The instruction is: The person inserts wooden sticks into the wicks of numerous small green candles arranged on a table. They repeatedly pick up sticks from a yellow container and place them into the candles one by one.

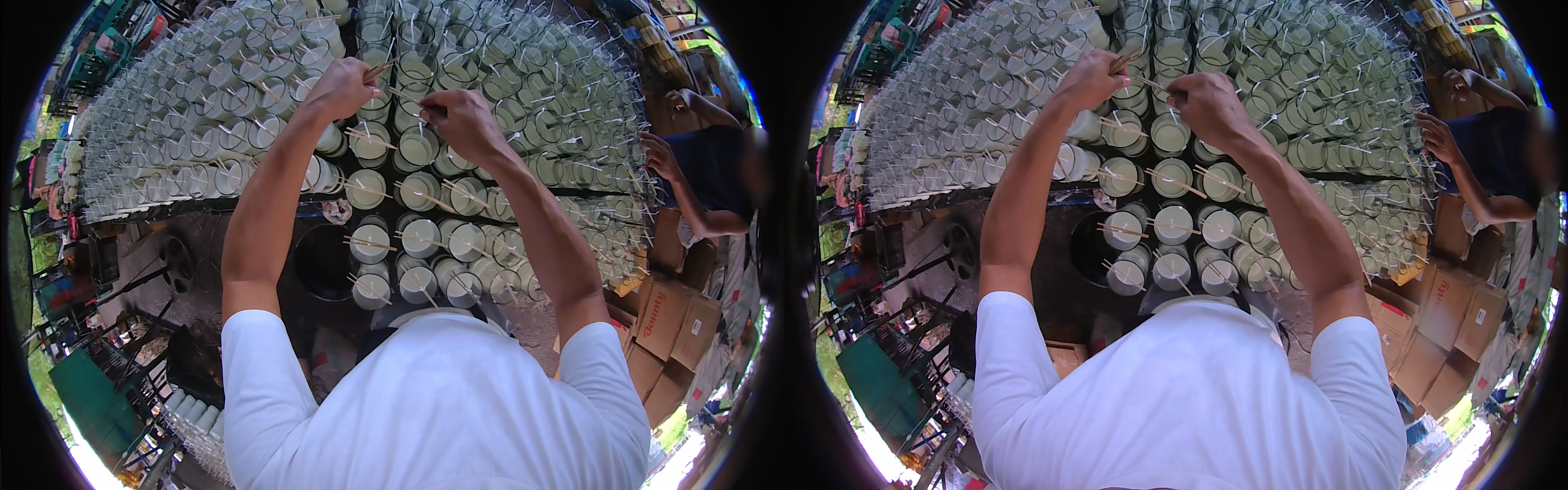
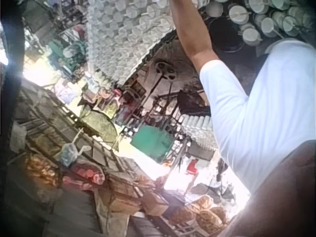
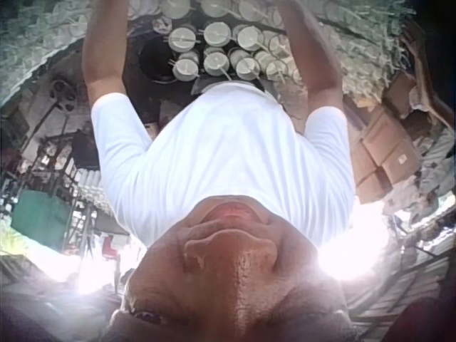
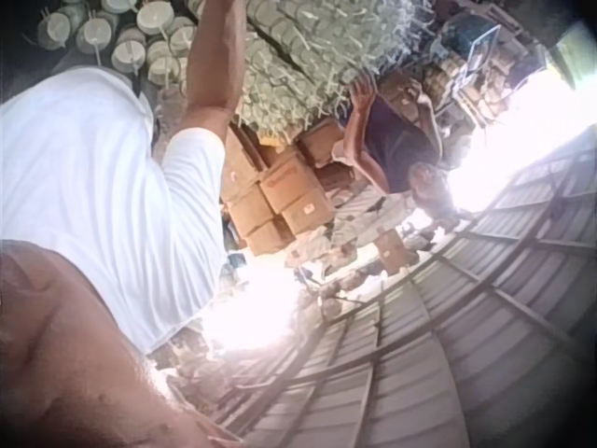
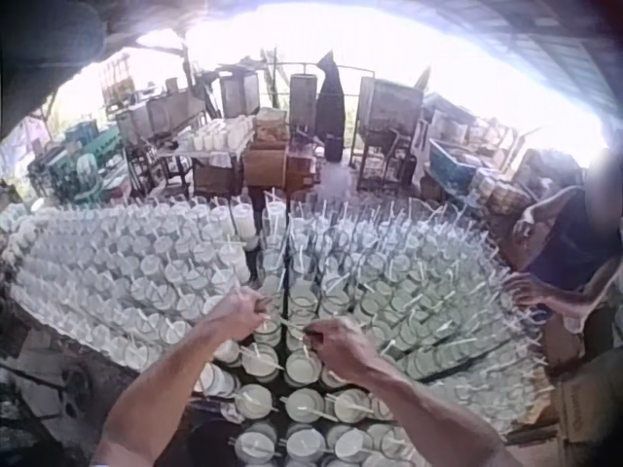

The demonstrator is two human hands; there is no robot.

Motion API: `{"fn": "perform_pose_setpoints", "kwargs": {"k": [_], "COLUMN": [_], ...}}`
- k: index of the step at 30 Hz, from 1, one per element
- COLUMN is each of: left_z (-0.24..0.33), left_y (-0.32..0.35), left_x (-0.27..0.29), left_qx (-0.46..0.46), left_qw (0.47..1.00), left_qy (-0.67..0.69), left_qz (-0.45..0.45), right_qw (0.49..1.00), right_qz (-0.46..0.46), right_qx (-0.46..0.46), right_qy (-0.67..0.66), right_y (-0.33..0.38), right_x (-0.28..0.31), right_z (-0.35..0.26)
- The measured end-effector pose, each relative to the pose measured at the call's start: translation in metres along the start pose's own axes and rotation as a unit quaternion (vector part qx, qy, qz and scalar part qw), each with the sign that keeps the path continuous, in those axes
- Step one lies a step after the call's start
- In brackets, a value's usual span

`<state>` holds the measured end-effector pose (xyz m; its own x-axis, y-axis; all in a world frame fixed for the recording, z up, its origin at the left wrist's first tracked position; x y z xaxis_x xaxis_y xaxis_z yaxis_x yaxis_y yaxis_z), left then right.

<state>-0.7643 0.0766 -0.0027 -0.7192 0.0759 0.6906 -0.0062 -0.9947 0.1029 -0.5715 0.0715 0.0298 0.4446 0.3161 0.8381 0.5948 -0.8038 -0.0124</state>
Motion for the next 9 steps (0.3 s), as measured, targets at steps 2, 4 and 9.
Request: {"fn": "perform_pose_setpoints", "kwargs": {"k": [2,4,9], "left_z": [-0.007,-0.019,-0.043], "left_y": [0.002,0.001,-0.013], "left_x": [0.004,0.013,0.014], "left_qx": [0.016,-0.024,0.024], "left_qw": [0.998,0.991,0.988], "left_qy": [0.058,0.115,0.151], "left_qz": [0.012,0.061,0.022], "right_qw": [0.996,0.998,0.994], "right_qz": [0.024,-0.004,-0.06], "right_qx": [0.049,0.021,-0.013], "right_qy": [0.064,0.055,0.091], "right_y": [-0.007,-0.018,-0.037], "right_x": [-0.006,-0.023,-0.048], "right_z": [-0.008,-0.002,-0.003]}}
Point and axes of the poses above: each hand's wrist, its own y-axis away from the middle knuckle, its own x-axis out of the back of the hand, z = x × y, the point moved 10 cm from there along -y, towards the middle knuckle, and after that the axes turned 10 degrees about y, right-handed, at the moved point
